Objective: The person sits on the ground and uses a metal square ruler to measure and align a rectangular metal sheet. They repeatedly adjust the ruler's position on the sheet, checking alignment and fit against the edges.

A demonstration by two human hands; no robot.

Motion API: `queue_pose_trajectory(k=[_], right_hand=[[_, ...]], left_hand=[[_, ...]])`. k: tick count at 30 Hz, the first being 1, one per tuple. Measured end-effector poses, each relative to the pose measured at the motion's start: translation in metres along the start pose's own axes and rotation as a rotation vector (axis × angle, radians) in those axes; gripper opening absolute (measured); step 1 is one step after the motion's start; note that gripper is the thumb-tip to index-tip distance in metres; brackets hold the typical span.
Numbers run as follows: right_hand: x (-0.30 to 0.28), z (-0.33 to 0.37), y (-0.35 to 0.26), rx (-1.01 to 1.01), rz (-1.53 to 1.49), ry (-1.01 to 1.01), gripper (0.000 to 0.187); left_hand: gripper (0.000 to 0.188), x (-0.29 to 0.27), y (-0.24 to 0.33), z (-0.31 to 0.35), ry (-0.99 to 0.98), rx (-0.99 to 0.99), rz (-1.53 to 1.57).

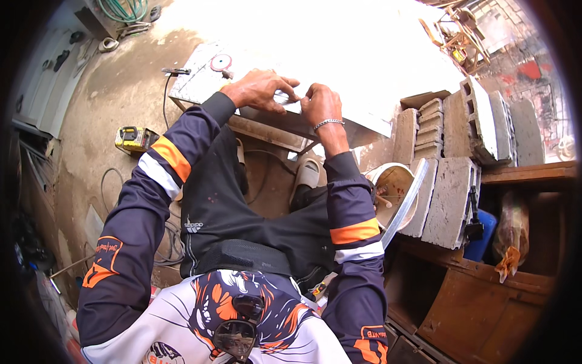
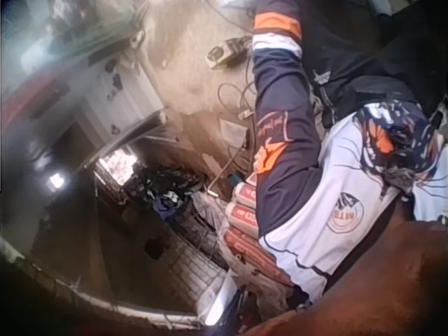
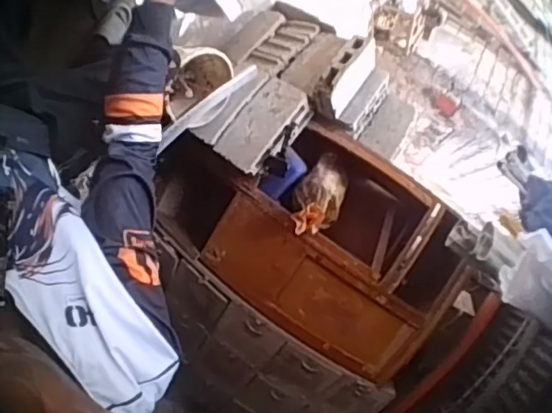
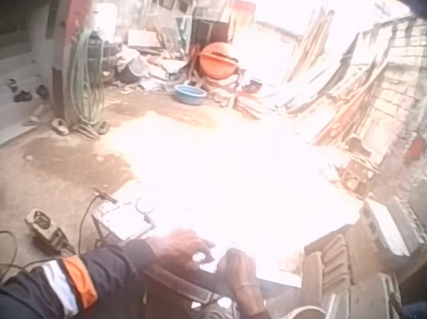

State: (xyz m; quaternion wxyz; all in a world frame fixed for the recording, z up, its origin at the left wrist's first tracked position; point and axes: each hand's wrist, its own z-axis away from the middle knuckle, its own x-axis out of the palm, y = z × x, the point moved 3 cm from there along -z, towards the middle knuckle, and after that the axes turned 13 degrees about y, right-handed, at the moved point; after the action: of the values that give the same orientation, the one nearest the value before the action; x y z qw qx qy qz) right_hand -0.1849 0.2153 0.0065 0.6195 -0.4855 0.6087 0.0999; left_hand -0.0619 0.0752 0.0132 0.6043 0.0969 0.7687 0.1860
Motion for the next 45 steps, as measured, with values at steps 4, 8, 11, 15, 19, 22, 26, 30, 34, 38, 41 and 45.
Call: queue_pose_trajectory(k=[4,8,11,15,19,22,26,30,34,38,41,45], right_hand=[[-0.018,0.04,-0.009,0.105,-0.056,-0.558,0.018],[-0.051,0.039,0.022,0.238,-0.322,-0.392,0.011],[-0.074,0.023,0.061,0.214,-0.287,0.019,0.021],[-0.07,0.003,0.124,-0.056,-0.02,0.306,0.036],[-0.054,0.007,0.12,-0.134,0.209,0.072,0.076],[-0.039,0.016,0.122,-0.163,0.329,-0.001,0.081],[-0.034,0.032,0.125,-0.217,0.285,0.063,0.068],[-0.035,0.06,0.127,-0.263,0.22,0.058,0.065],[-0.036,0.088,0.127,-0.29,0.185,0.08,0.069],[-0.037,0.111,0.124,-0.305,0.159,0.091,0.075],[-0.036,0.122,0.121,-0.316,0.136,0.142,0.077],[-0.035,0.126,0.117,-0.281,0.132,0.171,0.078]], left_hand=[[0.044,0.002,-0.006,0.003,-0.004,-0.005,-0.008],[0.042,0.005,-0.008,0.004,0.018,0.016,0.002],[0.041,0.006,-0.007,0.005,0.015,0.031,-0.031],[0.049,0.01,0.002,0.001,-0.036,0.047,-0.072],[0.061,0.014,0.003,0.02,0.023,0.087,-0.13],[0.063,0.033,0.01,0.032,0.14,0.185,-0.275],[0.051,0.038,0.018,0.065,0.531,0.19,-0.114],[0.052,0.029,0.029,0.1,0.848,-0.072,0.117],[0.058,0.008,0.053,0.109,0.886,-0.203,0.136],[0.057,0.005,0.069,0.106,0.775,-0.447,0.302],[0.055,0.012,0.096,0.087,0.716,-0.341,0.283],[0.063,0.054,0.147,0.043,0.642,-0.123,0.22]])
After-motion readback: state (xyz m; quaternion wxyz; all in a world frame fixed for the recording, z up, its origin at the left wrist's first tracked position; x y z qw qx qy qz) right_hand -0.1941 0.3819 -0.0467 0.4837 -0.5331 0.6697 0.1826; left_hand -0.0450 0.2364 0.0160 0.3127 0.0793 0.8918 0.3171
